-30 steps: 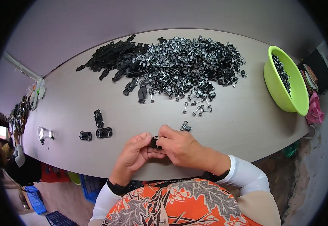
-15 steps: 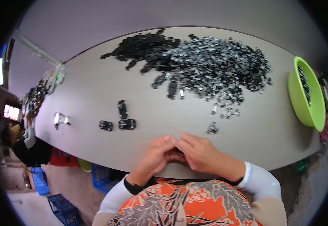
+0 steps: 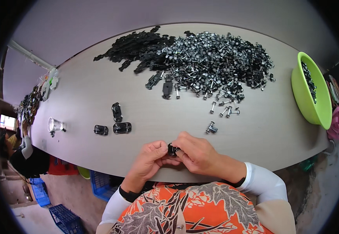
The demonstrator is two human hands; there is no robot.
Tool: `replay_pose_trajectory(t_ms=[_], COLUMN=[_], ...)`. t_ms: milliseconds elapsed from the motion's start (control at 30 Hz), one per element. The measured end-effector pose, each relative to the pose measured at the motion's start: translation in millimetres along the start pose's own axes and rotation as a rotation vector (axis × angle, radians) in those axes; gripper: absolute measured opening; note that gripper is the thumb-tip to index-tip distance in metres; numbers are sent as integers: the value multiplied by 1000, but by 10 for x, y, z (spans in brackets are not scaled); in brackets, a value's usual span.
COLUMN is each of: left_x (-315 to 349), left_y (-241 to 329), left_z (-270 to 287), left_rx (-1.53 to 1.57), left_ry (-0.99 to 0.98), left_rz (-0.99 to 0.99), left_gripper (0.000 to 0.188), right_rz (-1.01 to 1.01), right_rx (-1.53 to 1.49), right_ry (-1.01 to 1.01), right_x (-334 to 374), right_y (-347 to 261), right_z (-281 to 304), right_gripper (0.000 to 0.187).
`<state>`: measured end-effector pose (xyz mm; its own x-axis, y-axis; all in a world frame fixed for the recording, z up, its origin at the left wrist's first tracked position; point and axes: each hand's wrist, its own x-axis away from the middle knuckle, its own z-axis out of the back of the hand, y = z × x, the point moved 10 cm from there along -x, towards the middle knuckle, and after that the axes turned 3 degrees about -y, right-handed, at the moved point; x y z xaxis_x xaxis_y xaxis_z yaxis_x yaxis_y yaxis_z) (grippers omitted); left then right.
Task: The person sits at a table and assembles small metal hardware components by hand. They pick up black plastic clips and silver bolts, insert the bolts into the clips, and place the finished assemblies on the table. The person occasionally gathers loose parts from a large pile to continue the repetitive assembly process.
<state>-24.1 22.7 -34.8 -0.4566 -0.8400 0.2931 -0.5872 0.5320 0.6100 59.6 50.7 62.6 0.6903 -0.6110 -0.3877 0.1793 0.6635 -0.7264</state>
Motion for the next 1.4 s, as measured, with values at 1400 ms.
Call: replay_pose_trajectory(t_ms=[1400], left_x=[125], left_y=[1315], left_z=[-210], left_rx=[-1589], left_ry=[474], left_rz=[-530], left_gripper=[12], right_rz=[-364], right_rx=[437], right_ry=[131], right_x=[317], right_y=[787], right_z=[934], right_gripper=[20])
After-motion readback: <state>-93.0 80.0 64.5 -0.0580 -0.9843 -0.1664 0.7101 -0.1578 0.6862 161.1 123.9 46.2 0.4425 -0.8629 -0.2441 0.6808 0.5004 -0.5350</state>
